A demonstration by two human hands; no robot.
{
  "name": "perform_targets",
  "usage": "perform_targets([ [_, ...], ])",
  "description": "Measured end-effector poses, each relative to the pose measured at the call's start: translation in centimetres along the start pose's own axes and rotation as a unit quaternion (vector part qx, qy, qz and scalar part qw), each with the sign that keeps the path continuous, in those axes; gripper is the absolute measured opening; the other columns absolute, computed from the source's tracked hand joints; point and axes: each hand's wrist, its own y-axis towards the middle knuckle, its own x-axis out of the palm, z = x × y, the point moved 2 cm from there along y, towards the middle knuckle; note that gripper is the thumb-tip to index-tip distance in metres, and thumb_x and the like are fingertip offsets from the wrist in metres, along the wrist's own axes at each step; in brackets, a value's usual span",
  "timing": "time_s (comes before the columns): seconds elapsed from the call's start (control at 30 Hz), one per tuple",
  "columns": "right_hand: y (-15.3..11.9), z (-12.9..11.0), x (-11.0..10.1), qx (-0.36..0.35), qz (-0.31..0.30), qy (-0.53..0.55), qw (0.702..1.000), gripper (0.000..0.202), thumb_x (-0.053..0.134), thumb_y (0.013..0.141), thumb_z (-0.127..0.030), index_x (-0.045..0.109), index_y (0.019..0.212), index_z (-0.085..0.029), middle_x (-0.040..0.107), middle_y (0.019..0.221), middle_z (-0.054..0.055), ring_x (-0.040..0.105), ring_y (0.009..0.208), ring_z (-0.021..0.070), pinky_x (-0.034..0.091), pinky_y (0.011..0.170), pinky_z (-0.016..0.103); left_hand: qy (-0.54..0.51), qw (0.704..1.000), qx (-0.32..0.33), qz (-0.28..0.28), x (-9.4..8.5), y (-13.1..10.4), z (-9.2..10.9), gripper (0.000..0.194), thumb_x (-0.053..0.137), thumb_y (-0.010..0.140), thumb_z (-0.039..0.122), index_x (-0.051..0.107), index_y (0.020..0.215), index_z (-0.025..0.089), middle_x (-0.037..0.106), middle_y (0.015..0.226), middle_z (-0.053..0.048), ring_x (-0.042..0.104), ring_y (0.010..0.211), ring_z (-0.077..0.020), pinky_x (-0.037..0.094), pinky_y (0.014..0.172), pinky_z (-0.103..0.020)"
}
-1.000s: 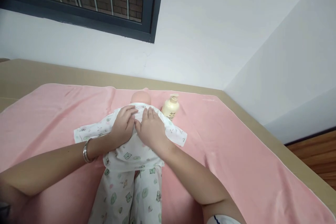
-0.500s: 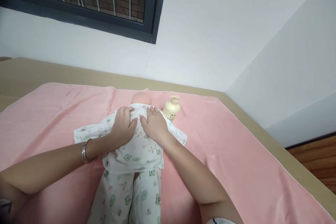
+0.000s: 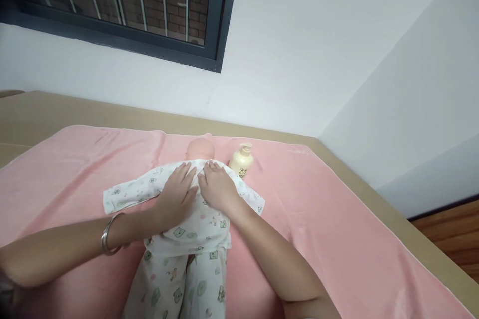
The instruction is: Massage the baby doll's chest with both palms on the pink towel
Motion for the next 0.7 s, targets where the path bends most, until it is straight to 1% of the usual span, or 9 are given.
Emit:
perform_targets([
  [0.1,0.7,0.6,0.6,0.029,0.010,-0.010,0.999,0.046,0.032,0.104,-0.026,0.050,0.141,-0.005,0.046,0.152,0.019,0.039,0.145,0.0297,0.031,0.120,0.048,-0.035,0.999,-0.016,-0.012,0.3,-0.4,-0.2,0.049,0.035,0.100,0.035,0.047,0.142,0.013,0.046,0.152,-0.020,0.036,0.146,-0.0339,0.030,0.119,-0.059],
  [0.2,-0.2,-0.4,0.9,0.023,0.013,-0.036,0.999,0.052,0.031,0.104,-0.026,0.043,0.147,0.000,0.044,0.153,0.022,0.036,0.146,0.0318,0.029,0.120,0.048,-0.061,0.998,-0.030,-0.005,0.4,1.4,-2.0,0.045,0.036,0.099,0.035,0.053,0.136,0.015,0.054,0.145,-0.020,0.043,0.142,-0.0335,0.033,0.117,-0.060],
  [0.27,-1.1,-1.2,0.6,-0.004,0.005,-0.039,0.999,0.050,0.034,0.103,-0.025,0.047,0.144,-0.001,0.047,0.151,0.023,0.038,0.145,0.0314,0.032,0.119,0.045,-0.058,0.997,-0.046,-0.008,0.3,2.8,-3.1,0.044,0.035,0.099,0.035,0.056,0.133,0.014,0.058,0.140,-0.021,0.049,0.136,-0.0332,0.037,0.115,-0.059],
  [0.33,-1.3,-1.4,0.2,-0.016,0.002,-0.026,1.000,0.043,0.035,0.102,-0.024,0.057,0.134,-0.006,0.054,0.146,0.020,0.044,0.141,0.0302,0.037,0.115,0.042,-0.036,0.997,-0.063,-0.012,0.2,3.3,-3.4,0.047,0.034,0.100,0.036,0.056,0.133,0.012,0.058,0.139,-0.021,0.051,0.134,-0.0327,0.039,0.114,-0.057],
  [0.43,-0.2,-0.1,-0.3,0.002,0.012,-0.003,1.000,0.037,0.034,0.103,-0.027,0.064,0.120,-0.012,0.062,0.136,0.017,0.054,0.131,0.0271,0.043,0.108,0.039,-0.005,0.999,-0.045,-0.018,0.0,2.0,-1.9,0.050,0.034,0.099,0.033,0.051,0.139,0.008,0.053,0.145,-0.021,0.044,0.141,-0.0333,0.032,0.119,-0.056],
  [0.5,0.8,0.9,-0.1,0.011,0.017,-0.004,1.000,0.039,0.034,0.104,-0.029,0.063,0.123,-0.011,0.061,0.137,0.017,0.054,0.131,0.0265,0.040,0.111,0.039,-0.012,0.999,-0.031,-0.032,0.0,0.3,-0.6,0.052,0.036,0.098,0.032,0.046,0.144,0.009,0.045,0.153,-0.020,0.034,0.148,-0.0333,0.027,0.122,-0.056],
  [0.57,1.3,1.4,0.3,0.015,0.021,-0.023,0.999,0.042,0.034,0.104,-0.029,0.059,0.130,-0.007,0.057,0.142,0.019,0.050,0.136,0.0279,0.036,0.115,0.041,-0.044,0.997,-0.036,-0.045,0.3,-1.2,0.1,0.055,0.038,0.099,0.034,0.039,0.151,0.015,0.036,0.160,-0.016,0.026,0.152,-0.0321,0.025,0.123,-0.057],
  [0.63,1.0,1.0,0.8,0.013,0.034,-0.054,0.998,0.045,0.032,0.104,-0.027,0.055,0.135,-0.002,0.054,0.144,0.021,0.048,0.138,0.0298,0.034,0.117,0.043,-0.090,0.994,-0.052,-0.045,0.5,-1.7,0.0,0.055,0.037,0.100,0.038,0.036,0.153,0.020,0.035,0.161,-0.013,0.027,0.152,-0.0299,0.026,0.123,-0.057],
  [0.7,0.1,0.0,1.1,0.000,0.049,-0.081,0.996,0.047,0.031,0.104,-0.024,0.054,0.136,0.001,0.055,0.142,0.024,0.049,0.137,0.0304,0.034,0.118,0.042,-0.133,0.989,-0.066,-0.027,0.5,-1.1,-0.8,0.052,0.034,0.101,0.038,0.042,0.149,0.022,0.042,0.158,-0.013,0.033,0.149,-0.0288,0.029,0.122,-0.057],
])
